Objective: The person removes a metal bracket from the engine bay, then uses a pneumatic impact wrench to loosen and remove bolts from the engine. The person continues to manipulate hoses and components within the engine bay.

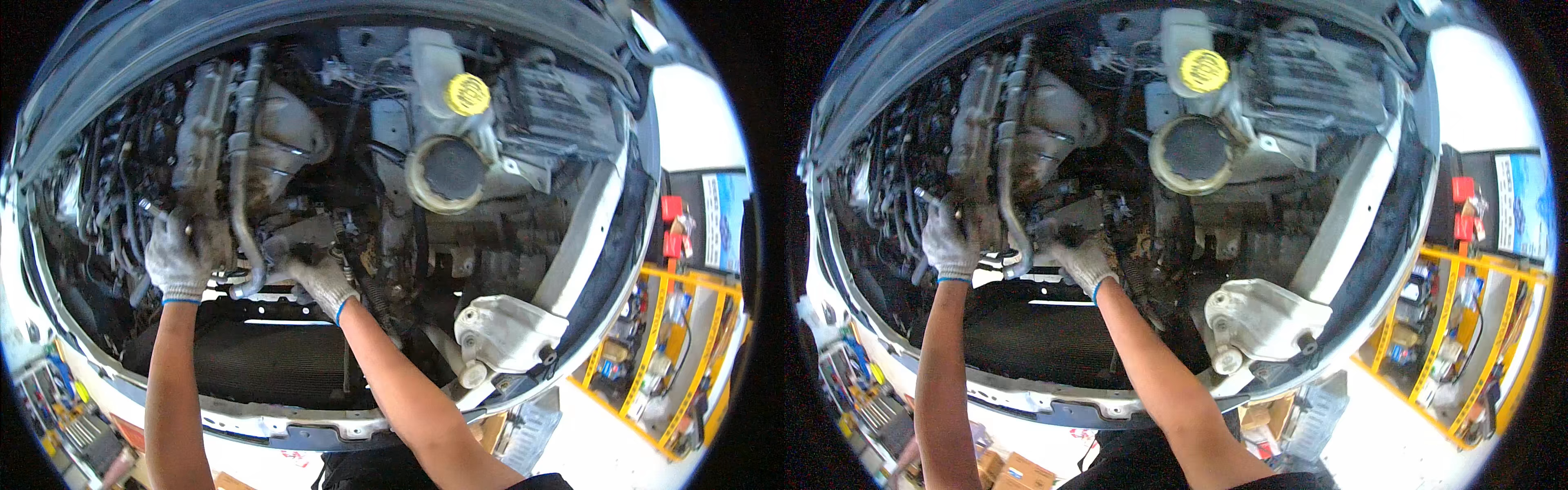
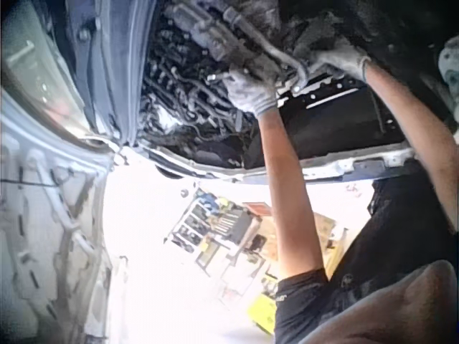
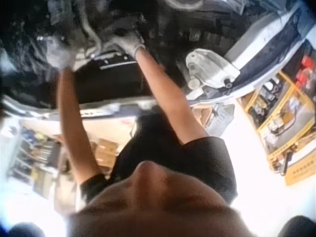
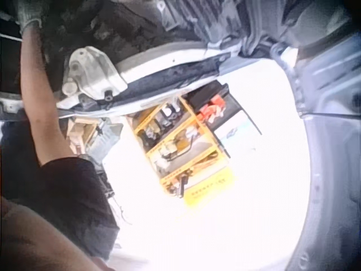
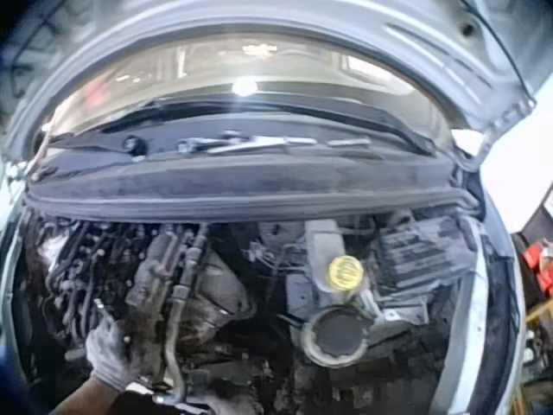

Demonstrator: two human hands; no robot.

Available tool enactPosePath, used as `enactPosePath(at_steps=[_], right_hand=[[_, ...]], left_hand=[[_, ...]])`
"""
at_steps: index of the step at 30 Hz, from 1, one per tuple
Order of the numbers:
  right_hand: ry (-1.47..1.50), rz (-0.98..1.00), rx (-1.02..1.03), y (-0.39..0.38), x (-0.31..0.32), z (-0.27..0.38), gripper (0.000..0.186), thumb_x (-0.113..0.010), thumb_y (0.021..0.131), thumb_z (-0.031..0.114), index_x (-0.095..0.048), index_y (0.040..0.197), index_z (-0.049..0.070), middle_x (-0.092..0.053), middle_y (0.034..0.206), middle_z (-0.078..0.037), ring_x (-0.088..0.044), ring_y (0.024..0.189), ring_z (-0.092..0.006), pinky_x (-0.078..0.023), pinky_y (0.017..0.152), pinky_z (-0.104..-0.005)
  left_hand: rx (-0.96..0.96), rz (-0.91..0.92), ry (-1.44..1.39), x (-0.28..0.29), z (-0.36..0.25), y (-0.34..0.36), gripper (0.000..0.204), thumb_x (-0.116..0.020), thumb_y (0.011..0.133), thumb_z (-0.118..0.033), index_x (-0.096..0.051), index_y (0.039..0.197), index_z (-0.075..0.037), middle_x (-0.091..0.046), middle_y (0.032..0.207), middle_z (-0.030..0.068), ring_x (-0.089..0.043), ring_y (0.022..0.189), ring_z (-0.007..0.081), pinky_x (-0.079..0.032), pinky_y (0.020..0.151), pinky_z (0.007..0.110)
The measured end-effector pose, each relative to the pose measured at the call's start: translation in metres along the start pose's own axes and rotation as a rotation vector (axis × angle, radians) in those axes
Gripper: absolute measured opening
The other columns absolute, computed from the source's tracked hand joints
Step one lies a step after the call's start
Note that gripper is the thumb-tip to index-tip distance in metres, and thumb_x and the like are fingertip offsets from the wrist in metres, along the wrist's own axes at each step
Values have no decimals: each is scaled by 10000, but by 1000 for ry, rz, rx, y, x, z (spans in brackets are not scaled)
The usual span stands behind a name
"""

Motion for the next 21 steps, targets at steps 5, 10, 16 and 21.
enactPosePath(at_steps=[5,10,16,21], right_hand=[[-355,-13,272,-20,3,13,606,-878,755,243,-667,1287,44,-748,1136,-169,-705,1077,-329,-527,1011,-378],[-494,-189,380,-17,-1,27,498,-741,877,456,-732,1203,79,-743,1055,-215,-697,1034,-419,-546,929,-438],[-510,-413,544,12,16,26,504,-553,1017,455,-627,1329,66,-683,1211,-256,-671,1088,-423,-516,947,-464],[-756,-487,508,69,15,16,525,-430,1071,374,-492,1455,22,-584,1379,-286,-621,1175,-465,-492,1023,-489]], left_hand=[[-32,-29,4,-4,2,0,397,-625,915,-308,-604,1231,-71,-645,1094,247,-652,884,455,-526,764,529],[-75,-104,-76,0,-4,1,391,-615,936,-334,-607,1246,-95,-654,1129,206,-659,935,445,-524,764,529],[-103,-149,-79,7,-10,1,315,-625,938,-295,-621,1180,-94,-656,1072,210,-659,888,437,-522,743,519],[-89,-108,-100,6,-10,3,318,-625,931,-290,-620,1179,-90,-655,1069,205,-659,855,440,-521,727,521]])
Point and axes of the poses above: each hand's wrist, its own y-axis towards the middle knuckle, its own x-axis out of the back of the hand, z = x × y, the point moved 7 cm from there along y, towards the middle knuckle
